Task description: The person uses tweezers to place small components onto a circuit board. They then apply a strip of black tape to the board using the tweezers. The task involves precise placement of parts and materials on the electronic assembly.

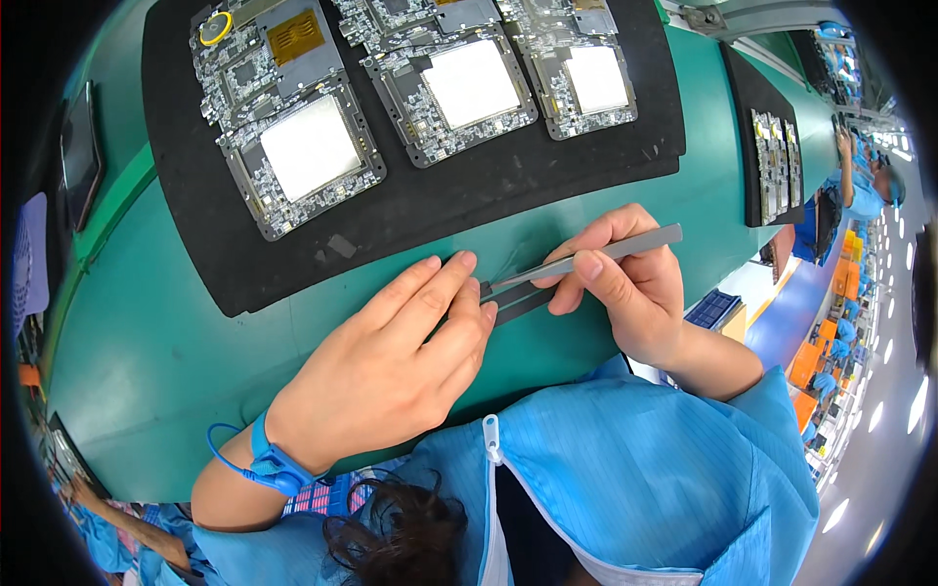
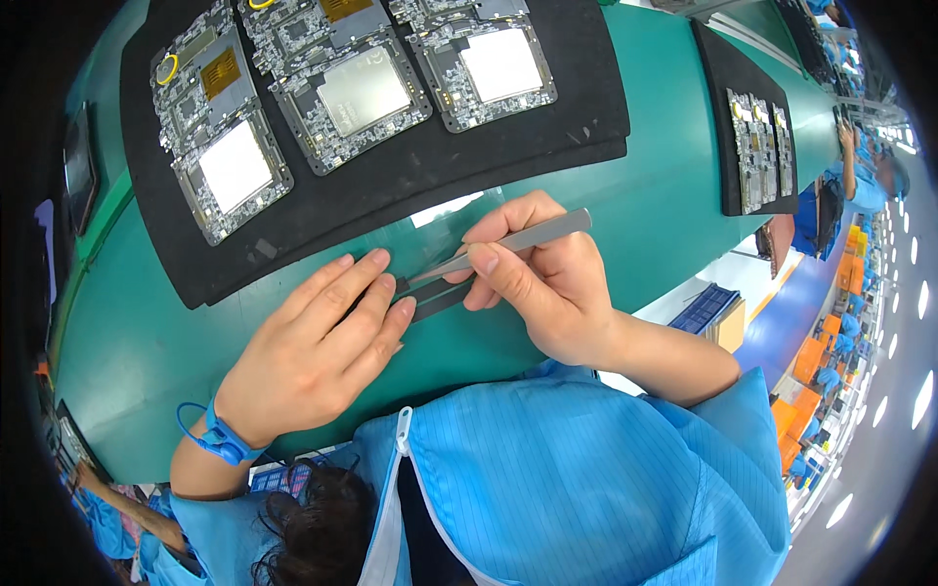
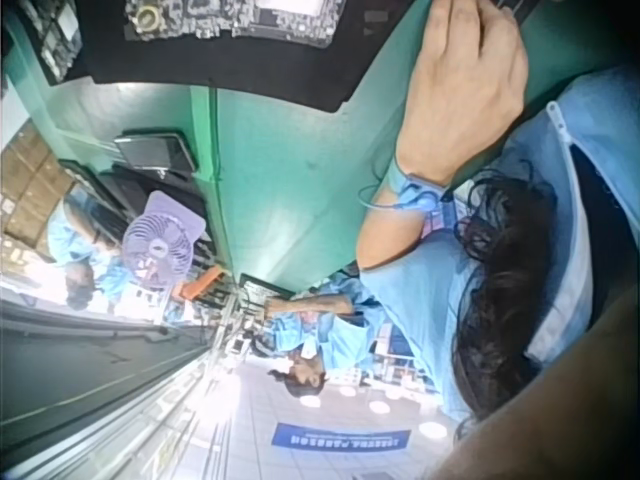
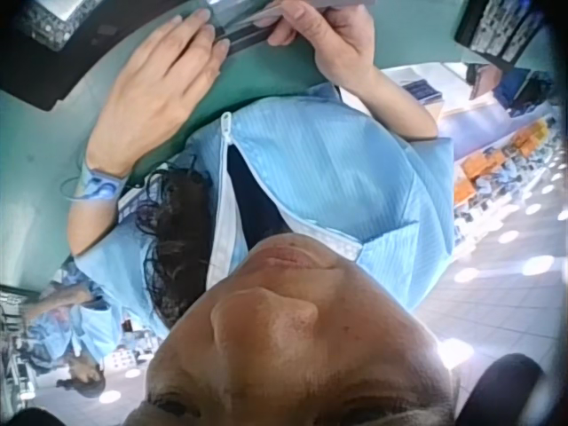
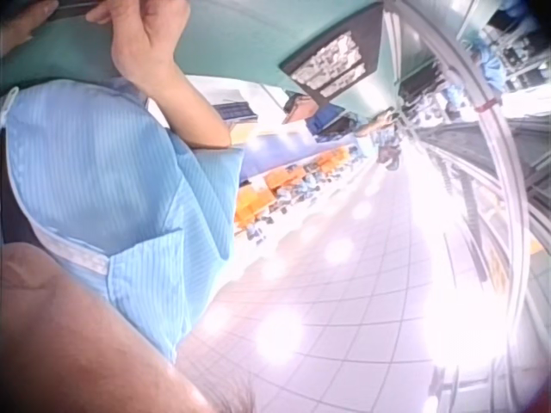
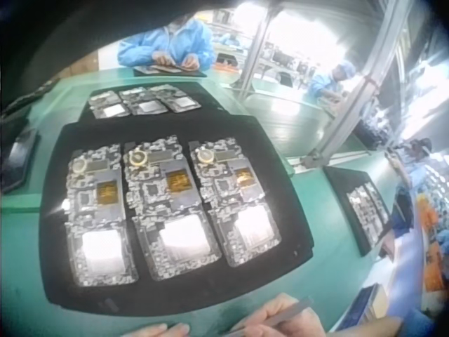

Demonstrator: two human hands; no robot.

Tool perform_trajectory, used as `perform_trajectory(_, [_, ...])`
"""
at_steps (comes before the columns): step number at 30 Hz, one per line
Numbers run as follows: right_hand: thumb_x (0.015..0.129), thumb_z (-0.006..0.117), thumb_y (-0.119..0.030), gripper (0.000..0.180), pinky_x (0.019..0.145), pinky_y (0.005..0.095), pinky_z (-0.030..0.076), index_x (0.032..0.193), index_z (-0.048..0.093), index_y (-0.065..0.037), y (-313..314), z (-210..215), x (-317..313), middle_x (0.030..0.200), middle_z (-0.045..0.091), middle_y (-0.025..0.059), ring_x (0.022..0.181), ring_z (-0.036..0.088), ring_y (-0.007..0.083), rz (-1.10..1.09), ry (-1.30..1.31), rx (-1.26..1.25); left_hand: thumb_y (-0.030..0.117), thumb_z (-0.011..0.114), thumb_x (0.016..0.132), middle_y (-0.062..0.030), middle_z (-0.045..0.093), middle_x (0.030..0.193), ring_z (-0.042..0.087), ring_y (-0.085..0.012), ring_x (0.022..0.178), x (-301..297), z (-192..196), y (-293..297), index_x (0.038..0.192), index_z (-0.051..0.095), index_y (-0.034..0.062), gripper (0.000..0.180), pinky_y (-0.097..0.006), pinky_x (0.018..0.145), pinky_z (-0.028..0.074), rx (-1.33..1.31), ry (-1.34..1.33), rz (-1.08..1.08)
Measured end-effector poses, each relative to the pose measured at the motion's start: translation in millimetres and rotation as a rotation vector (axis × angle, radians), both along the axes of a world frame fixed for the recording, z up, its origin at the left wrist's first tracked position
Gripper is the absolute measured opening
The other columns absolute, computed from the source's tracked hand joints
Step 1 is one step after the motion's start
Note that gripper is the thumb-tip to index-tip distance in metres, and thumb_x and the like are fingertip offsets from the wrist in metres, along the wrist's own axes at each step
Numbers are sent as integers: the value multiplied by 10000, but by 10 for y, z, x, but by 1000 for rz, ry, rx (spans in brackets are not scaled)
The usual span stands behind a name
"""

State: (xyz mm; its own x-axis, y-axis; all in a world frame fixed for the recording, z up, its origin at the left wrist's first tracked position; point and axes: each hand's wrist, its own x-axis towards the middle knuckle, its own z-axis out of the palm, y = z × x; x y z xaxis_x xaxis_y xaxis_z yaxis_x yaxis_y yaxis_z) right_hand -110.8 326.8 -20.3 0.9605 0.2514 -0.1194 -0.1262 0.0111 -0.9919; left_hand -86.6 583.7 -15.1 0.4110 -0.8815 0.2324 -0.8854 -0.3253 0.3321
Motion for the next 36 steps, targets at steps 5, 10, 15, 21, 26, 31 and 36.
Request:
perform_trajectory(5, [1038, 520, -102, 154, 664, 235, 559, 1127, 472, 13, -1, -20, 10, 950, 674, 143, 766, 680, 127, -20, 14, 76, 120, 695, 811, -184, 649, 1118, 598, -361, 1195, -1, -3, -8, 1108, 668, -39, 338, -476, 1021, 505, -6, 5, 3])
perform_trajectory(10, [1039, 494, -95, 151, 637, 253, 560, 1152, 456, -3, -1, 53, 90, 963, 680, 186, 739, 681, 165, -51, 35, 248, 123, 697, 810, -178, 650, 1110, 604, -343, 1184, -4, -17, 11, 1119, 665, -29, 346, -463, 1008, 511, -31, 12, 9])
perform_trajectory(15, [1047, 469, -140, 160, 599, 270, 554, 1154, 461, -21, 156, 302, 597, 928, 695, 227, 657, 668, 190, -31, -71, 310, 133, 763, 776, -163, 657, 1066, 652, -339, 1087, 50, 167, 149, 1087, 678, -15, 354, -428, 888, 554, -190, 15, 106])
perform_trajectory(21, [1045, 498, -177, 224, 637, 282, 557, 1195, 489, -11, 737, 379, 1157, 913, 707, 214, 682, 696, 184, -24, -106, 243, -14, 783, 712, -158, 656, 1035, 669, -364, 1001, 452, 292, 521, 1012, 709, -22, 309, -425, 823, 562, -246, -210, 543])
perform_trajectory(26, [1037, 553, -182, 228, 664, 264, 552, 1178, 493, -14, 970, 215, 1192, 915, 705, 157, 719, 691, 151, 35, -112, 262, 6, 817, 663, -140, 661, 1022, 666, -350, 1018, 486, 84, 586, 991, 726, -15, 341, -406, 825, 570, -235, -289, 521])
perform_trajectory(31, [1044, 539, -167, 206, 673, 253, 548, 1178, 490, -17, 968, 120, 1186, 935, 703, 150, 740, 690, 139, 62, -217, 214, 22, 840, 628, -126, 668, 996, 671, -331, 1004, 503, 34, 591, 967, 736, -6, 356, -391, 801, 578, -243, -323, 509])
perform_trajectory(36, [1050, 520, -147, 190, 677, 255, 559, 1172, 477, -8, 962, 119, 1171, 936, 700, 157, 758, 698, 147, 59, -235, 203, 30, 846, 625, -126, 668, 986, 675, -330, 984, 517, 6, 600, 965, 736, -7, 359, -386, 777, 582, -250, -346, 498])
